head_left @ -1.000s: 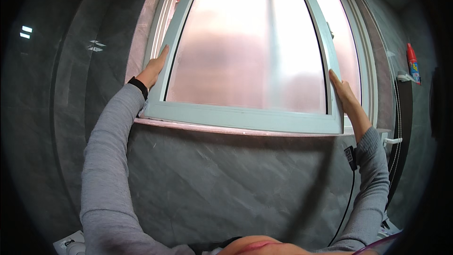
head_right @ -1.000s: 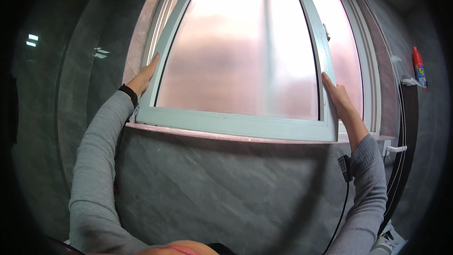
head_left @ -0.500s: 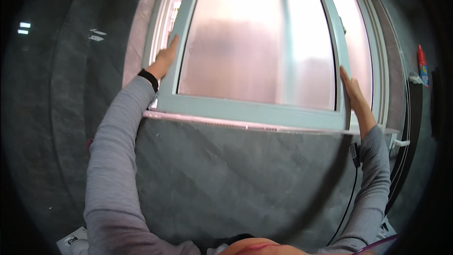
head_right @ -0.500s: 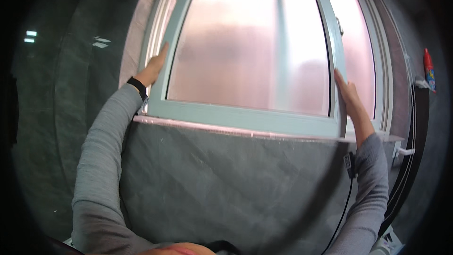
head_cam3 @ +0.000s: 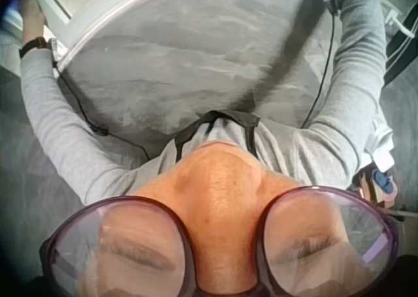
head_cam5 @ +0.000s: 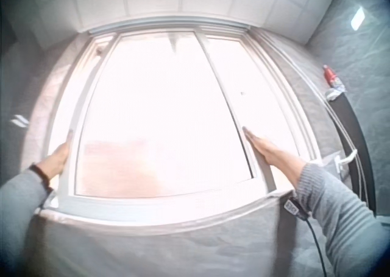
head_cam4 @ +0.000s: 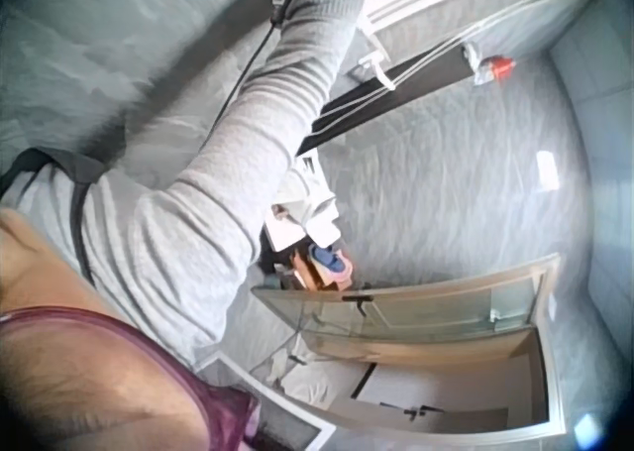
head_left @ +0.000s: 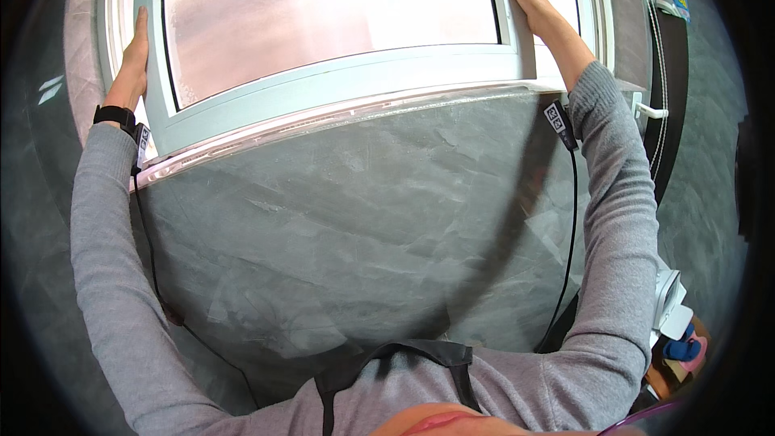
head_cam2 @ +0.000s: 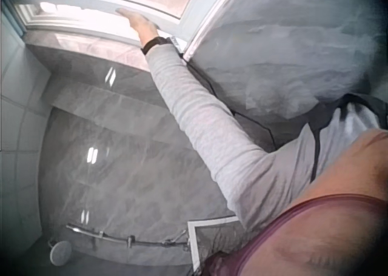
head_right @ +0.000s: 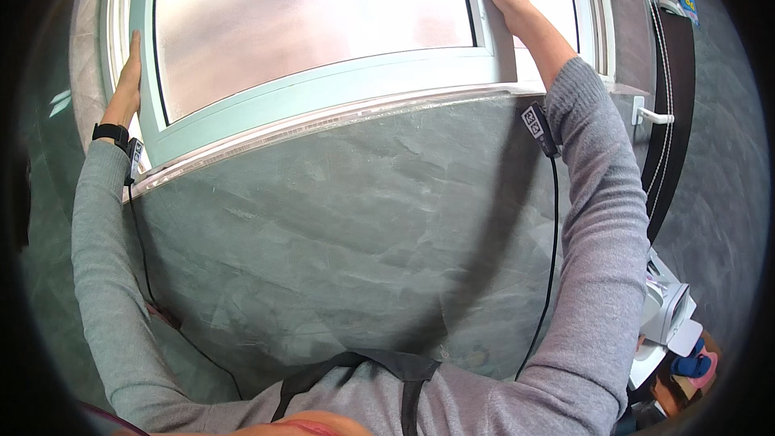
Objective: The person lifts and fits two white window sashes into a wall opening, aligning each pane into the frame and adjusting the edges. The person handles the sashes by hand, positioning them into the opening and pressing along the edges to seat them.
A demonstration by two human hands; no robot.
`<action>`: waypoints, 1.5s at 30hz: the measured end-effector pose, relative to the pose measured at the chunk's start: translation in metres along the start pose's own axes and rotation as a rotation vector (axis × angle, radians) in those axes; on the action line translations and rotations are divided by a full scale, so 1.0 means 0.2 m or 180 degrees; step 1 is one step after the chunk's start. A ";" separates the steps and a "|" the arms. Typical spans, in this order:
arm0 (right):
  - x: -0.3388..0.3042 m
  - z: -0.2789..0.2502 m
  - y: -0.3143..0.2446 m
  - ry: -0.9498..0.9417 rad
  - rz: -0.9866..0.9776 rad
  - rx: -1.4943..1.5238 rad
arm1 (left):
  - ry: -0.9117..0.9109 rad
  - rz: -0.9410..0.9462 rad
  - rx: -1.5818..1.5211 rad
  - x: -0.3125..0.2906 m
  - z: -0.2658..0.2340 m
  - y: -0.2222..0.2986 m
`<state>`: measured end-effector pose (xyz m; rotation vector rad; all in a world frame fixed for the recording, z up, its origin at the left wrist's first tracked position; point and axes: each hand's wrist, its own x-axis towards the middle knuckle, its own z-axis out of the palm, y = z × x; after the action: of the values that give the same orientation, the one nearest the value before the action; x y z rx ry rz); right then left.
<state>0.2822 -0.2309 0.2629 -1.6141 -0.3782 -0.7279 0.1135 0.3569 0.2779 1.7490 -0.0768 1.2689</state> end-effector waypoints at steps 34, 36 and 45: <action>0.08 0.02 0.13 -0.1148 -0.2391 0.0299 | -0.0557 0.0268 -0.0086 0.09 -0.01 0.00; 0.15 0.04 0.16 -0.0263 -0.0539 -0.0381 | 0.0112 0.0118 0.0463 0.11 -0.06 0.00; 0.37 0.06 0.28 0.0930 -0.1043 -0.1197 | 0.0536 -0.0226 0.0191 0.02 -0.10 0.04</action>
<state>0.3750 -0.2424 0.2671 -1.7793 -0.3069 -1.3308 0.0971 0.3681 0.2875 1.6733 0.1206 1.3729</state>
